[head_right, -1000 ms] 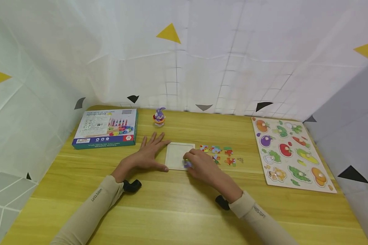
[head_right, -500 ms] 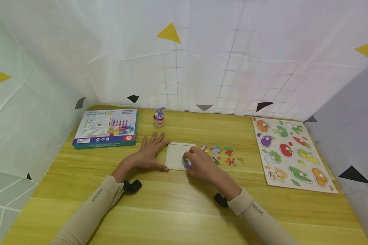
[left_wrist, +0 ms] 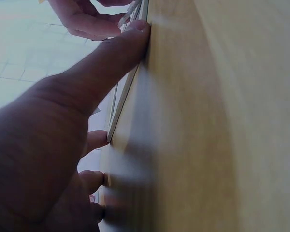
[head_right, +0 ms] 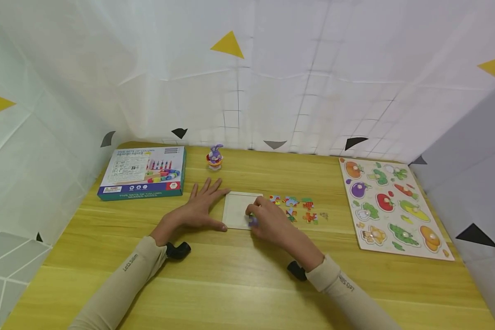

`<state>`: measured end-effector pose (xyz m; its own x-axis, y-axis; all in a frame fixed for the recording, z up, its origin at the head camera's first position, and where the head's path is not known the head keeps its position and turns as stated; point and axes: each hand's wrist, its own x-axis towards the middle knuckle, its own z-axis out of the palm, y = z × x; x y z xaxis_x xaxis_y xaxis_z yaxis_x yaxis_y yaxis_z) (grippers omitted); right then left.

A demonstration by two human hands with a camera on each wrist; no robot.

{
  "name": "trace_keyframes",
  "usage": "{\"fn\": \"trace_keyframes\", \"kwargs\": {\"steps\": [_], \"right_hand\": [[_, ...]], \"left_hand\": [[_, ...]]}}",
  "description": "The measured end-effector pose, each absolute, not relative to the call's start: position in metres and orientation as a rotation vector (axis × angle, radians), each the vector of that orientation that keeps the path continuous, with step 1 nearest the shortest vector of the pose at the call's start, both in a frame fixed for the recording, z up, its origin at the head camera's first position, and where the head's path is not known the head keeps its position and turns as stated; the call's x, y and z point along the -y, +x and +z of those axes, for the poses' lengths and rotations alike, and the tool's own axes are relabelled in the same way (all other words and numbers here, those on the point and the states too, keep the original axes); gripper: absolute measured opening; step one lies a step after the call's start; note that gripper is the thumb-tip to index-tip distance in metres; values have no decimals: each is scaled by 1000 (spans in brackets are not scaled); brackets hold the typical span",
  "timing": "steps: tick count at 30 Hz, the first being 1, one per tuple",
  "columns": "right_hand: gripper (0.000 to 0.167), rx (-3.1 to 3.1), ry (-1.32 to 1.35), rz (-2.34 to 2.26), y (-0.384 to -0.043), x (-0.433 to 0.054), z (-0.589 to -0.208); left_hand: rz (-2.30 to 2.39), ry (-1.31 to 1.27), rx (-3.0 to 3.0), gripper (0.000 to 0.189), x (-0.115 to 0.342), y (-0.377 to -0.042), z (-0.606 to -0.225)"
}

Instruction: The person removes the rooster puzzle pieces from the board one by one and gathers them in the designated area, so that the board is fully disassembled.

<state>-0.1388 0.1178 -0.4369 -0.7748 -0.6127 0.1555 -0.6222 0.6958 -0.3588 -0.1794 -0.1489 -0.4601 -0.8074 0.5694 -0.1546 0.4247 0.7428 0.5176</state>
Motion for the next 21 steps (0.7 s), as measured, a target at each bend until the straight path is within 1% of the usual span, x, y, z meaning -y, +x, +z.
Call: {"fn": "trace_keyframes", "kwargs": {"steps": [9, 21], "right_hand": [[32, 2804, 1063, 613, -139, -119, -436], [26, 2728, 1084, 627, -126, -135, -435]], "left_hand": [[684, 779, -2640, 112, 149, -179, -459], [667, 791, -2652, 111, 149, -178, -458]]}}
